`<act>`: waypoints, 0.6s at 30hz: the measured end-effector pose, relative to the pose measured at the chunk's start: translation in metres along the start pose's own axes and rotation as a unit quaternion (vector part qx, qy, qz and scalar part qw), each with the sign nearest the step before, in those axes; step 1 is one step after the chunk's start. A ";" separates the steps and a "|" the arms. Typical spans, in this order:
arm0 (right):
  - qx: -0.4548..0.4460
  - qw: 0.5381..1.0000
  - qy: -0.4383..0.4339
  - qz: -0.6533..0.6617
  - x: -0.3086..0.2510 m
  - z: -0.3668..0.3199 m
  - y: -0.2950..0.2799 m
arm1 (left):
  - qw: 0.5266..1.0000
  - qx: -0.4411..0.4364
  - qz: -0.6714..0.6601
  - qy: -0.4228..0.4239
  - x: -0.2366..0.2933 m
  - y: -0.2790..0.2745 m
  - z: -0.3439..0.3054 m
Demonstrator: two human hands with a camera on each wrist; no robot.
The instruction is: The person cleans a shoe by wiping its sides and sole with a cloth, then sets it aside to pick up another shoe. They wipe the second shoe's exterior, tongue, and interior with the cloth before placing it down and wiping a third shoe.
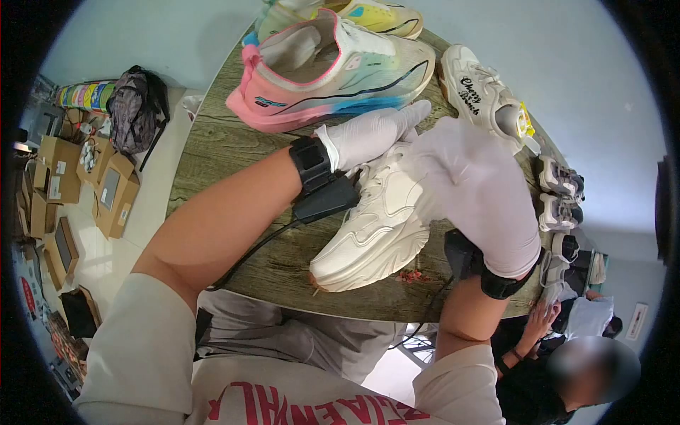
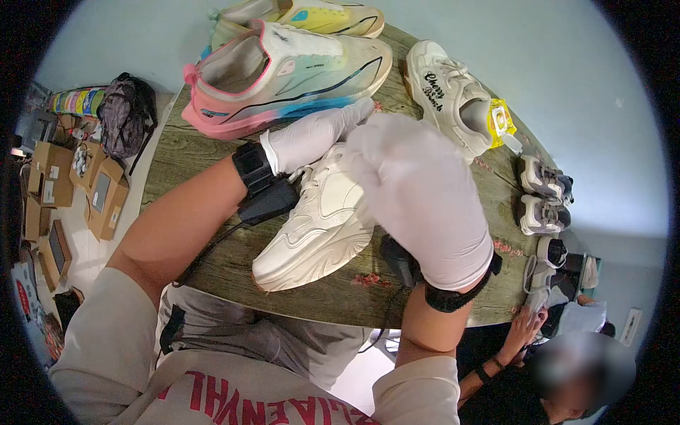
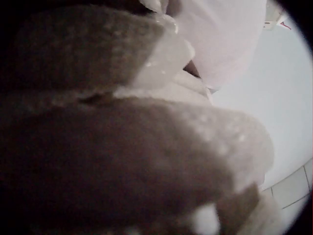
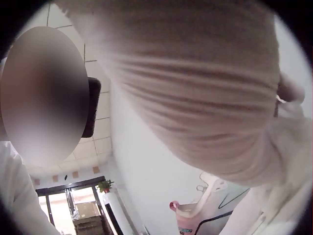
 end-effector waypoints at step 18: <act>-0.022 0.994 0.111 -0.010 0.001 0.002 -0.009 | 0.999 0.015 0.012 0.035 -0.005 -0.001 0.002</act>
Point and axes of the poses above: each hand's wrist, its own z-axis towards the middle knuckle, its own y-axis out of the palm, x = y × z, the point moved 2 cm from there along z, towards the middle knuckle, and after that the axes turned 15 degrees about -y, right-handed, at the moved point
